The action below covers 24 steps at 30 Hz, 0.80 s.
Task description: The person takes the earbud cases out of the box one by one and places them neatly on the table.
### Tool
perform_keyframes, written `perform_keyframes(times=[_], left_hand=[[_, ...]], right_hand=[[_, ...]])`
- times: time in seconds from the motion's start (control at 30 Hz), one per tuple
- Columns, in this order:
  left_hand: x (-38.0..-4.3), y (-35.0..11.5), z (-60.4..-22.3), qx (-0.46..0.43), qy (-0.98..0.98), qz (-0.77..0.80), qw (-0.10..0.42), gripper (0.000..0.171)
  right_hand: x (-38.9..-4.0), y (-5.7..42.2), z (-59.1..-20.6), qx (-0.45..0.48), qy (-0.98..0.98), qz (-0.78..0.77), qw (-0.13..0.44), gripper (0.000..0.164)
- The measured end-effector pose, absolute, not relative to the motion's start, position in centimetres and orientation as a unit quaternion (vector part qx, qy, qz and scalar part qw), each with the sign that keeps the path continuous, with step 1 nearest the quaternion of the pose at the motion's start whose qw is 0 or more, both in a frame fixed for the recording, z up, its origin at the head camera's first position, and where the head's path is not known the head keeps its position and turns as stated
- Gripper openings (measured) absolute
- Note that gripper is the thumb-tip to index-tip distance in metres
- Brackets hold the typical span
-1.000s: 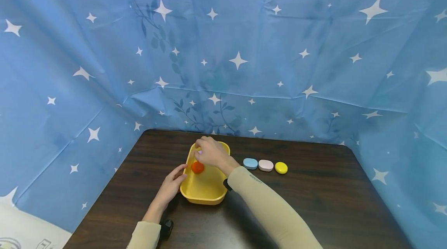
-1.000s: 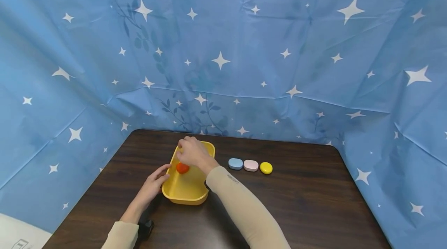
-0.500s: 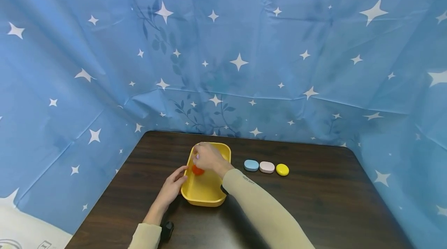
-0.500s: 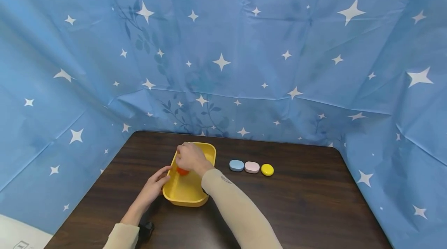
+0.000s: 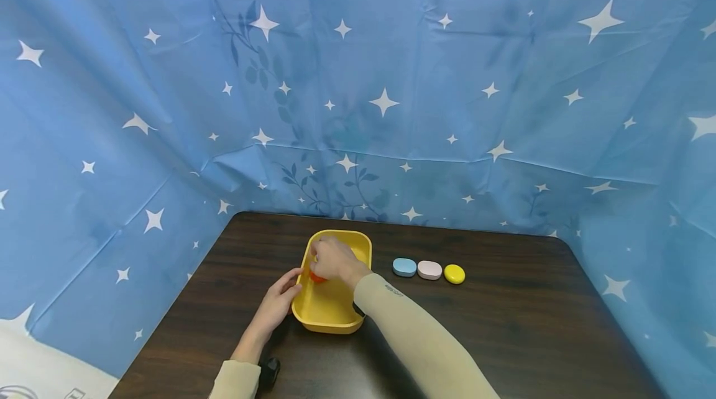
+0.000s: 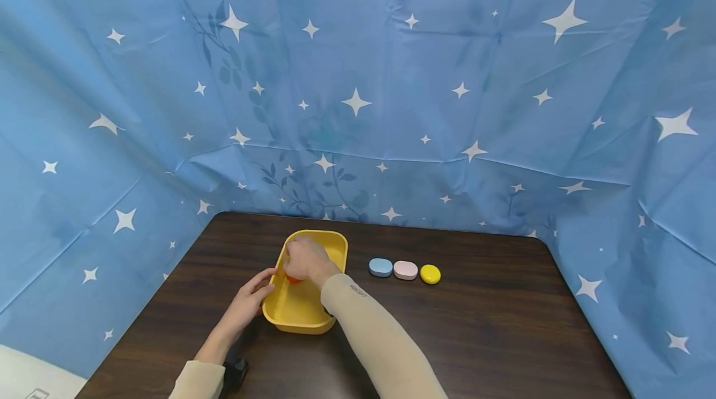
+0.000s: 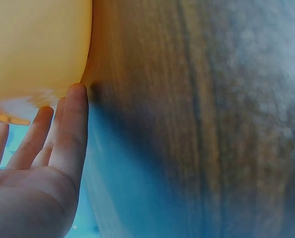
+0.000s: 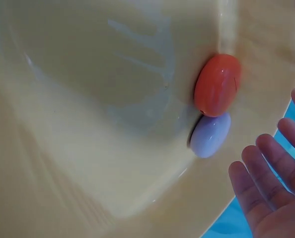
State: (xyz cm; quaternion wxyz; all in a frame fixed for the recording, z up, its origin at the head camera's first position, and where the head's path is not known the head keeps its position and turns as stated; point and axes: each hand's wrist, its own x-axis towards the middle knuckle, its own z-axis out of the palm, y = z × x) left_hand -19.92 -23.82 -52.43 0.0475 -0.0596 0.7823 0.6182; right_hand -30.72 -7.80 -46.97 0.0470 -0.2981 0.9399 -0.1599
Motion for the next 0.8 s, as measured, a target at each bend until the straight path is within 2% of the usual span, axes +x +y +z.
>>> perform_keyframes(times=[0.8], left_hand=[[-19.8, -23.4, -51.9, -0.061, 0.780, 0.621, 0.044, 0.042]], right_hand=[[-31.4, -8.0, -48.0, -0.274, 0.940, -0.180, 0.091, 0.017]])
